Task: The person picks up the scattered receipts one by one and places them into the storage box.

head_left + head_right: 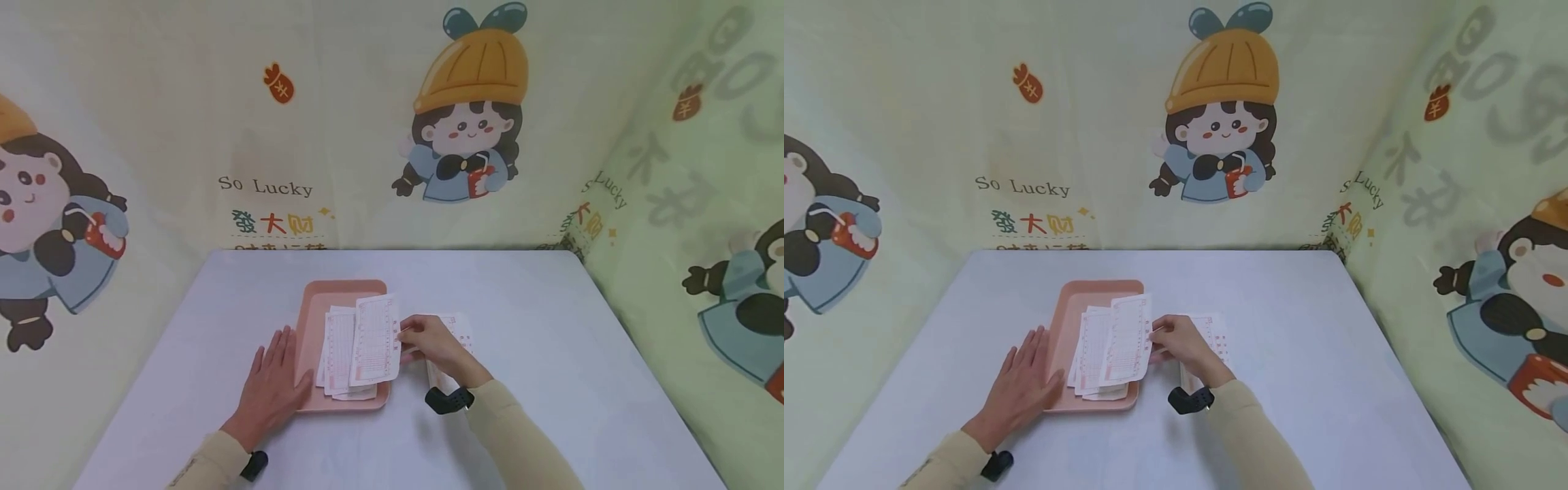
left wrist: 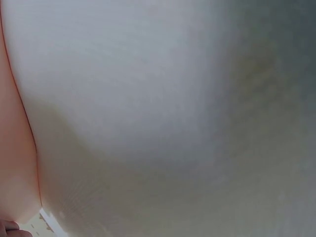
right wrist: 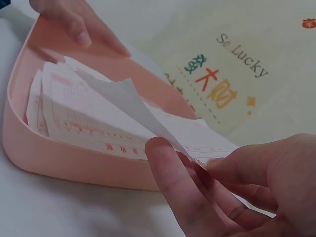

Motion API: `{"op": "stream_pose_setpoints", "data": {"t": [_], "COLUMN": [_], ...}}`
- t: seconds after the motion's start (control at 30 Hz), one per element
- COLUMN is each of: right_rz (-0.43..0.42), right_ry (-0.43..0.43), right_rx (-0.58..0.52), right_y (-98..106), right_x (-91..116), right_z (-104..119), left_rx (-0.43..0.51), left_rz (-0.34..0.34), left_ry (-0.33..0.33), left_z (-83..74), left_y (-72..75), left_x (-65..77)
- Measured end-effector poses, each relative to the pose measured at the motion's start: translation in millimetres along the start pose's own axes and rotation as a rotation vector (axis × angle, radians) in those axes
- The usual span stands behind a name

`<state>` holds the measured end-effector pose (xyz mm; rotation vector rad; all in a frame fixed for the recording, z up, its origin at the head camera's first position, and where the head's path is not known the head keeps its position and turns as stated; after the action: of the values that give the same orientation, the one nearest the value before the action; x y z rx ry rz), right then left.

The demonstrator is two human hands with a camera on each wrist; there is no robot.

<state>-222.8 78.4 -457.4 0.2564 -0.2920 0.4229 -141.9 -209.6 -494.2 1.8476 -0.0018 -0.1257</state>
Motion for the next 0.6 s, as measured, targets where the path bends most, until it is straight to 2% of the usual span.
{"op": "stream_pose_setpoints", "data": {"t": [0.3,0.6], "right_rz": [0.004,0.002], "right_ry": [0.012,0.013], "right_rx": [-0.040,-0.025], "right_y": [-5.1,-4.9], "right_x": [-5.1,-7.9], "right_z": [-7.1,-3.6], "left_rx": [-0.005,-0.016], "left_rz": [-0.008,-0.009], "left_ry": [-0.012,-0.008], "left_z": [-2.9,-3.4], "left_y": [-3.5,-1.4], "left_x": [-1.3,-1.9]}}
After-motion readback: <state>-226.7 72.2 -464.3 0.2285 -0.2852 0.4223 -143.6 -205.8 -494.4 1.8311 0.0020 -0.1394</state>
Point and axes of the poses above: each hand's wrist, its own x-axis away from the middle knuckle, its own y-axis out of the back of the hand, z = x × y, the point moved 4 cm from there along -x, towards the middle knuckle, and after that the axes turned 4 degrees about x, right-handed, at the moved point
